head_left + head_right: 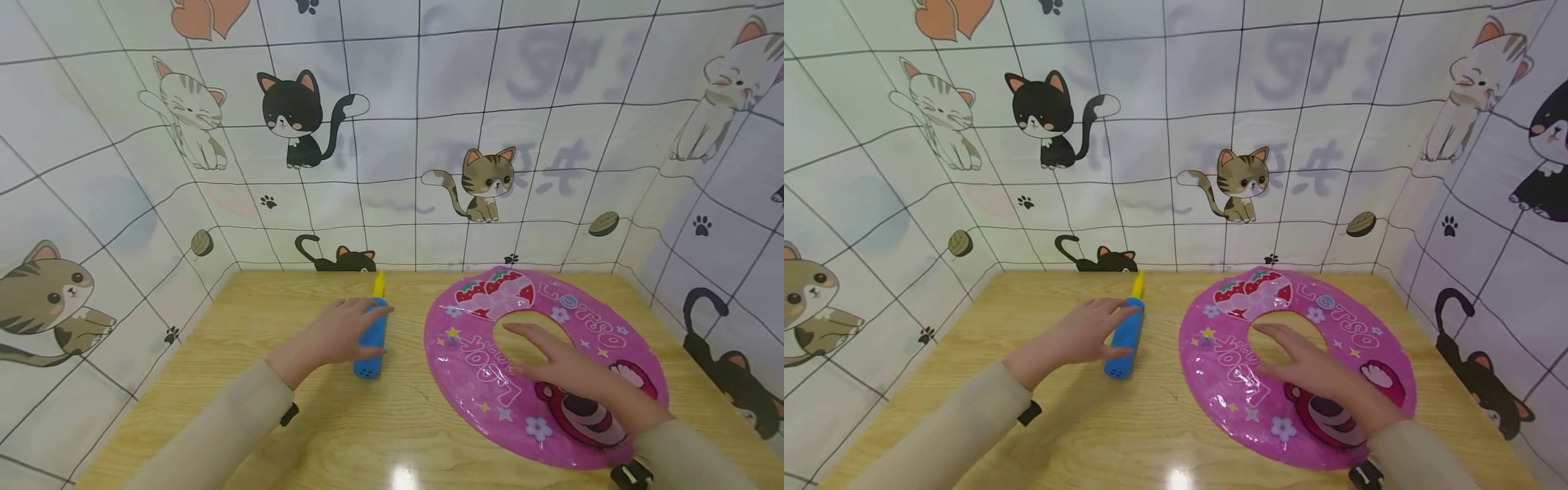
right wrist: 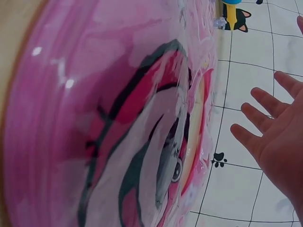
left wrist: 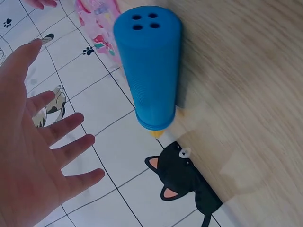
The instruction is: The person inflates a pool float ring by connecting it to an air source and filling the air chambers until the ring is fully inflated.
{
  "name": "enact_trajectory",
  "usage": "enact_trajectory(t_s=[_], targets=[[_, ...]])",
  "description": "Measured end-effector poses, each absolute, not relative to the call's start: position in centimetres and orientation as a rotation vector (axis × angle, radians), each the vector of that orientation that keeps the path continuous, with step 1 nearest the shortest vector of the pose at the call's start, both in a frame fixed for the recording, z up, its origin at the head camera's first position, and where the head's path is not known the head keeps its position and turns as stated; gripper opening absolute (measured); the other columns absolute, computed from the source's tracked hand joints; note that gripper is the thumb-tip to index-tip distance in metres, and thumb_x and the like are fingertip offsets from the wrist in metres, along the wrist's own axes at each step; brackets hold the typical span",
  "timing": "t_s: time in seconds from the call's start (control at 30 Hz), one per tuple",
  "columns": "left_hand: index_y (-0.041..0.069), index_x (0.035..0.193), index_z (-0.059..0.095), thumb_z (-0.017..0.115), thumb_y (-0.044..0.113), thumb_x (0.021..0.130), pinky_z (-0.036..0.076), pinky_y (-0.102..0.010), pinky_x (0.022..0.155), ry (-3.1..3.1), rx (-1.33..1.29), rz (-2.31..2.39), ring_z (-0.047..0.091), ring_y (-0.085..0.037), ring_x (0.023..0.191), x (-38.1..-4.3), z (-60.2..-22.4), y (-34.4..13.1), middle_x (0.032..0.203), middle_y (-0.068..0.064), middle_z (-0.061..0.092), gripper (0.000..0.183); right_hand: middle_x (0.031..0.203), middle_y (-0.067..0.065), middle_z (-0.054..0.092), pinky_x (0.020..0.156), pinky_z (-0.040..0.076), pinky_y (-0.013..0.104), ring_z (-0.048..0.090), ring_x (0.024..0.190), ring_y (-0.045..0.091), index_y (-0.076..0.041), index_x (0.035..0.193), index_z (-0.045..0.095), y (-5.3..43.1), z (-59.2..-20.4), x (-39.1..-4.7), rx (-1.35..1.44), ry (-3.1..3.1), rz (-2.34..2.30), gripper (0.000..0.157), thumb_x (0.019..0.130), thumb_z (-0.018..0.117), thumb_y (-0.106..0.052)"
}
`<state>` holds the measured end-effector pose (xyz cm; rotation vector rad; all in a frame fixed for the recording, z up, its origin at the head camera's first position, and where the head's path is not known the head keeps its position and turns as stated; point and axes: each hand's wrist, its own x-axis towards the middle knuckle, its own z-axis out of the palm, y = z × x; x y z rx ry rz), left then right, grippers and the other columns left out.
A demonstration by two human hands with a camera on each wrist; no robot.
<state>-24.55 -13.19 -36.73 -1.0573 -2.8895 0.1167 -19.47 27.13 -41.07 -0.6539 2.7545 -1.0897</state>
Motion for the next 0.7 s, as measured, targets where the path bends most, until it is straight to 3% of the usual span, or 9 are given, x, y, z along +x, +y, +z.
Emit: enact_trajectory(t_s=[0.27,0.47,0.7], targets=[[0.020,0.146,0.044,0.067,0.050,0.089,0.045,-0.043,0.099,-2.938,-1.204,0.071,0.054,-0.024,0.120,-26.0,-36.3,-10.5,0.135,-0.005,0.054,0.069,0.146,0.018,0.039,0.097,0.037,0.066,0.034,0.134,0.046,-0.011,0.146,0.040,25.3,-41.7,-21.4,-0.649,2.740,-1.091,0.072,0.087,0.072,-0.036],[0.023,0.144,0.046,0.067,0.049,0.089,0.045,-0.038,0.099,-3.018,-1.255,0.032,0.054,-0.020,0.120,-26.6,-36.2,-8.2,0.134,-0.001,0.055,0.065,0.147,0.022,0.038,0.102,0.030,0.067,0.030,0.135,0.047,-0.005,0.146,0.040,24.1,-42.3,-22.5,-0.725,2.697,-1.075,0.078,0.084,0.075,-0.035],[0.019,0.141,0.050,0.067,0.044,0.091,0.042,-0.035,0.102,-3.051,-1.403,-0.086,0.052,-0.019,0.122,-27.7,-37.0,-5.3,0.134,-0.001,0.055,0.058,0.149,0.017,0.037,0.103,0.029,0.066,0.027,0.138,0.045,-0.009,0.146,0.041,23.3,-43.0,-23.8,-0.714,2.637,-1.063,0.081,0.080,0.080,-0.035]])
